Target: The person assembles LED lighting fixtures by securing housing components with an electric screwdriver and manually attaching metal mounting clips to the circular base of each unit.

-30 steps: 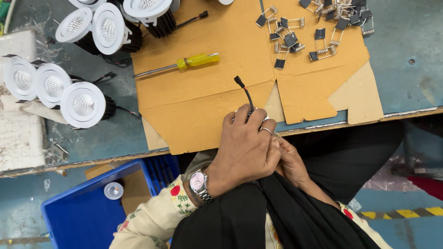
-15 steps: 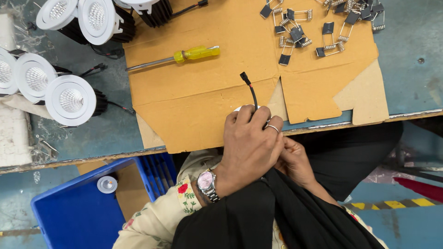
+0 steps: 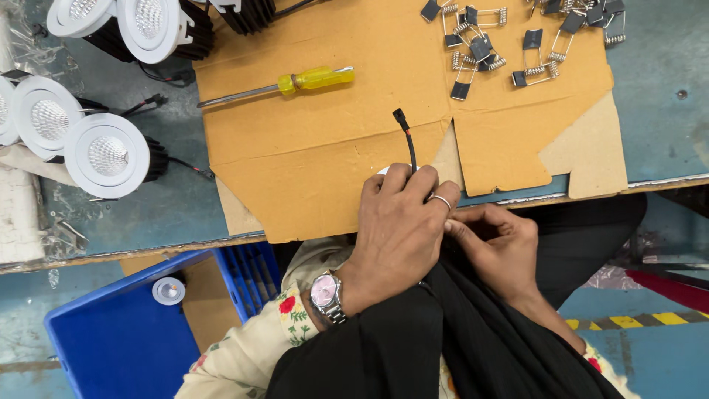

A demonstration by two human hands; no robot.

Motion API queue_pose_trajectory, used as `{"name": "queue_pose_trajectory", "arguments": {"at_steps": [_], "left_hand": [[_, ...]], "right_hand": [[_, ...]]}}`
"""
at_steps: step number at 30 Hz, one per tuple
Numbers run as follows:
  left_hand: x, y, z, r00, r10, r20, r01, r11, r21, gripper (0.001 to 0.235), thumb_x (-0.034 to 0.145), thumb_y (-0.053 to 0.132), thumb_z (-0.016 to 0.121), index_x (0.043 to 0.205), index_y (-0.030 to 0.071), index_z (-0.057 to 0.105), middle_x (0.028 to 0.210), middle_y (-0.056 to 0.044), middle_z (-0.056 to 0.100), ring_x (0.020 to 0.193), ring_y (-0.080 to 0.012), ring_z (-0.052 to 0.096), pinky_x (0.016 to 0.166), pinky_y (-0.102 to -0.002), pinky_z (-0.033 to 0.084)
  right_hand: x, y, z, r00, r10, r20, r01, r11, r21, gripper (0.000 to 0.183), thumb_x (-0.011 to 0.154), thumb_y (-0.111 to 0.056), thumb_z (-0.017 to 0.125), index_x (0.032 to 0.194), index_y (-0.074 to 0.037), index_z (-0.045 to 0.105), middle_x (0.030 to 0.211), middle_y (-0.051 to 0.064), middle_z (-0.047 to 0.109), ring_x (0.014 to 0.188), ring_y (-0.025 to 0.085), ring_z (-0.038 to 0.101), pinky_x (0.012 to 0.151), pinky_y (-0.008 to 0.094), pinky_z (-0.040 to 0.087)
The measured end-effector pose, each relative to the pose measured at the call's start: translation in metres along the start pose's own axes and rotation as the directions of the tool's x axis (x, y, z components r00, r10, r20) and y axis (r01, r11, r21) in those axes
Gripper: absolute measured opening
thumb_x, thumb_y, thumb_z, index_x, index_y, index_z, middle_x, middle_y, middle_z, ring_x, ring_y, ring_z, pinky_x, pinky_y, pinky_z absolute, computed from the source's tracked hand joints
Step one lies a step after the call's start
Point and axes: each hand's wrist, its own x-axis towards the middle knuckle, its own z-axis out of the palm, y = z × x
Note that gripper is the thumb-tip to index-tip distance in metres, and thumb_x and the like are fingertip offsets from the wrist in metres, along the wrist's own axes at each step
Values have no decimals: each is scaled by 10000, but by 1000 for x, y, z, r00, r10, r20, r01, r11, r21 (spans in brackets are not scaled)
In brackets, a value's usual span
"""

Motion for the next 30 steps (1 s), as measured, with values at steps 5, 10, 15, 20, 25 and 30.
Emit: {"name": "queue_pose_trajectory", "arguments": {"at_steps": [5, 10, 15, 20, 25, 30], "left_hand": [[0, 2, -4, 1000, 3, 0, -3, 1000, -14, 295, 813, 144, 714, 1104, 110, 679, 1021, -43, 591, 1023, -285, 555, 905, -483, 429], [2, -2, -11, 999, 23, 37, -21, 998, -51, 234, 788, 181, 703, 1001, 99, 651, 994, -39, 599, 1006, -276, 557, 827, -458, 455], [2, -15, -6, 993, 122, 4, -122, 993, -9, 244, 809, 226, 708, 997, 86, 643, 973, -50, 600, 951, -268, 572, 767, -420, 468], [1, -28, 4, 946, 277, -167, -276, 961, 30, 140, 889, 222, 711, 954, 106, 670, 938, -22, 617, 904, -245, 594, 801, -394, 464], [10, -40, -18, 845, 479, -237, -476, 876, 73, 93, 848, 186, 709, 850, 101, 674, 887, -18, 633, 824, -228, 591, 804, -407, 453], [27, -70, -37, 902, 394, -175, -405, 913, -33, 236, 878, 234, 716, 1055, 80, 696, 1133, -125, 659, 1027, -314, 645, 912, -431, 474]], "right_hand": [[10, -24, -4, 989, -140, 42, 145, 920, -365, 138, 824, -84, 831, 920, -8, 767, 840, 89, 786, 679, 112, 733, 606, 251, 567], [18, -38, -7, 955, -264, 136, 296, 821, -489, 135, 808, -107, 832, 885, -26, 755, 830, 97, 762, 662, 182, 743, 588, 285, 572], [21, -36, -14, 900, -369, 232, 434, 709, -556, 138, 794, -118, 828, 826, -44, 716, 796, 76, 731, 615, 234, 700, 536, 327, 528], [23, -26, -19, 802, -502, 325, 596, 630, -497, 167, 805, -132, 831, 849, -53, 690, 776, 76, 666, 640, 259, 663, 561, 358, 492], [28, -25, 1, 796, -553, 247, 605, 712, -355, 182, 825, -104, 797, 893, -14, 655, 803, 94, 656, 648, 241, 648, 582, 327, 496], [32, -36, 34, 864, -485, 138, 502, 800, -330, 176, 849, -148, 821, 832, -28, 692, 762, 72, 732, 638, 157, 719, 574, 289, 538]]}}
